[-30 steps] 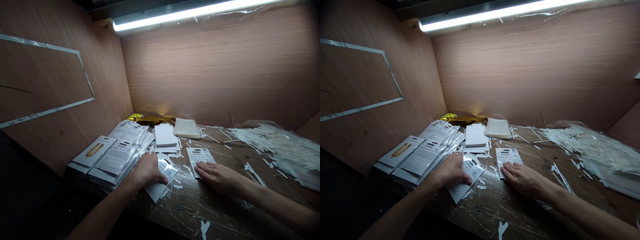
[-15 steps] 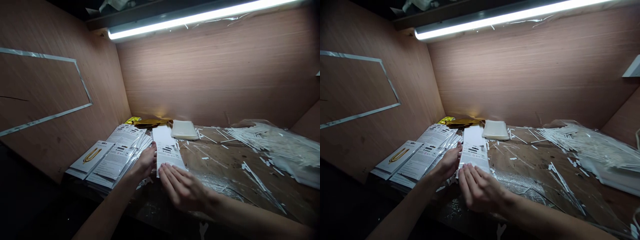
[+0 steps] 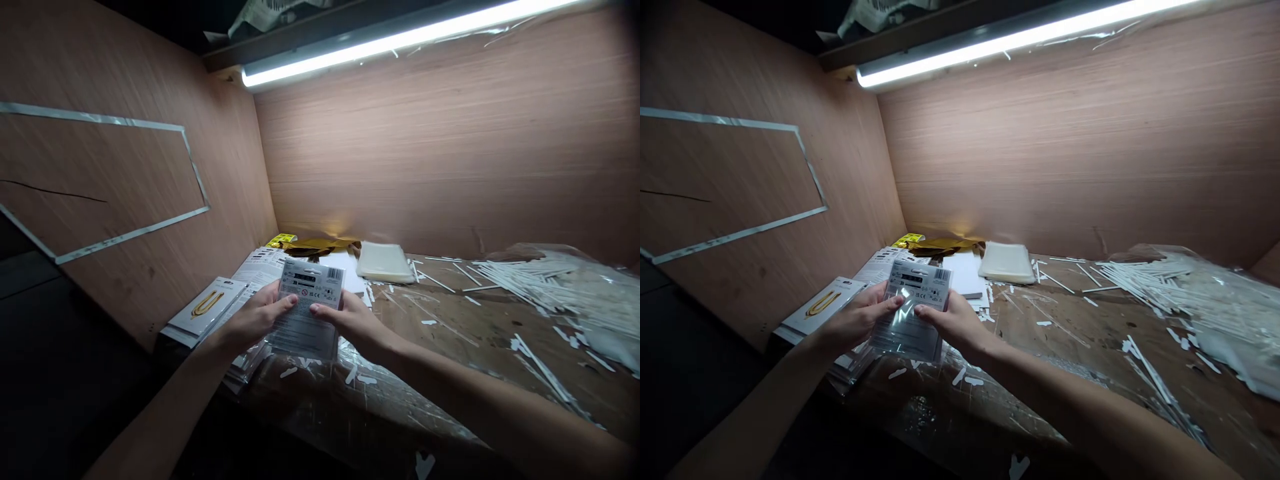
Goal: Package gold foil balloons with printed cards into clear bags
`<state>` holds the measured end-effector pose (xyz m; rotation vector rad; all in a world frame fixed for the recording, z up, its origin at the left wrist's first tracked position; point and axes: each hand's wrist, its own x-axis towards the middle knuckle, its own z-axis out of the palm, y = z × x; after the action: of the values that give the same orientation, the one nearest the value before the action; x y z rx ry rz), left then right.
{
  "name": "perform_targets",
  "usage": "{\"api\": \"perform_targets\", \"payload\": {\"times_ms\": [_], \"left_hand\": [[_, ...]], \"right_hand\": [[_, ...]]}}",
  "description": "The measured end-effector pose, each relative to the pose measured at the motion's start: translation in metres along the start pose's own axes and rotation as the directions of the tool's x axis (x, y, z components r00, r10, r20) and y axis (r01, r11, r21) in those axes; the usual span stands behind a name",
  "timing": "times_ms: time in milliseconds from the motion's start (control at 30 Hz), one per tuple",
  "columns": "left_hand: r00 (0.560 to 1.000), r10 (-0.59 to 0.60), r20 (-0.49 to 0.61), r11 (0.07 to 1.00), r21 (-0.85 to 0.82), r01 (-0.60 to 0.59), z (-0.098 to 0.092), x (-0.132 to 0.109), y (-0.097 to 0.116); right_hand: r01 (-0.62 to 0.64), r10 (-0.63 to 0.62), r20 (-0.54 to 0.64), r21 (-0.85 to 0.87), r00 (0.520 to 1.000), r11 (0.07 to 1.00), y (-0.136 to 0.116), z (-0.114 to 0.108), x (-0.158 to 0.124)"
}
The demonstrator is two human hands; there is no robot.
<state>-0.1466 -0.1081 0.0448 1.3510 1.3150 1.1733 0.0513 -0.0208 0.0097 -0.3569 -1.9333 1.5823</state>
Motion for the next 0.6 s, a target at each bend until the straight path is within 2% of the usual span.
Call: {"api": "perform_targets", "payload": {"times_ms": [33, 100, 133, 200, 267, 333, 400, 433, 500, 533, 600], "left_hand": [[0.996, 0.037, -0.084, 0.981, 0.195, -0.020, -0.006, -0.001, 0.000], [0.958, 0.148, -0.246, 0.842, 0.540, 0.009, -0.021, -0.008, -0.001], [0.934, 0.197, -0.298, 0.764, 0.644, 0.044, -0.029, -0.014, -0.002], [0.908, 0.240, -0.343, 0.679, 0.728, 0.096, -0.045, -0.033, -0.006], [0.896, 0.287, -0.340, 0.585, 0.802, 0.117, -0.055, -0.060, -0.014], [0.848, 0.352, -0.396, 0.547, 0.822, 0.157, -0.057, -0.089, -0.027], [0.788, 0.375, -0.488, 0.551, 0.801, 0.234, -0.053, -0.115, -0.043], [0.768, 0.330, -0.549, 0.568, 0.765, 0.303, -0.050, -0.125, -0.051], [0.702, 0.179, -0.689, 0.623, 0.632, 0.461, -0.045, -0.138, -0.067], [0.671, 0.096, -0.735, 0.646, 0.559, 0.520, -0.043, -0.140, -0.074], [0.621, -0.025, -0.783, 0.679, 0.443, 0.586, -0.040, -0.140, -0.083]], "right_hand": [[-0.033, 0.032, 0.010, 0.129, 0.999, 0.991, 0.002, 0.004, 0.006], [-0.141, 0.174, -0.082, 0.307, 0.981, 0.941, 0.006, 0.009, 0.015], [-0.200, 0.259, -0.132, 0.346, 0.957, 0.916, 0.008, 0.010, 0.018], [-0.301, 0.400, -0.222, 0.377, 0.889, 0.876, 0.013, 0.004, 0.021], [-0.343, 0.454, -0.275, 0.368, 0.847, 0.864, 0.019, -0.007, 0.020], [-0.353, 0.463, -0.305, 0.352, 0.833, 0.867, 0.022, -0.023, 0.015], [-0.355, 0.442, -0.297, 0.303, 0.847, 0.884, 0.020, -0.047, 0.007], [-0.355, 0.421, -0.281, 0.257, 0.862, 0.899, 0.016, -0.063, 0.001], [-0.286, 0.292, -0.170, 0.062, 0.941, 0.956, 0.004, -0.100, -0.012], [-0.269, 0.265, -0.113, -0.014, 0.957, 0.963, -0.003, -0.120, -0.018], [-0.200, 0.197, -0.074, -0.044, 0.978, 0.979, -0.014, -0.158, -0.030]]}}
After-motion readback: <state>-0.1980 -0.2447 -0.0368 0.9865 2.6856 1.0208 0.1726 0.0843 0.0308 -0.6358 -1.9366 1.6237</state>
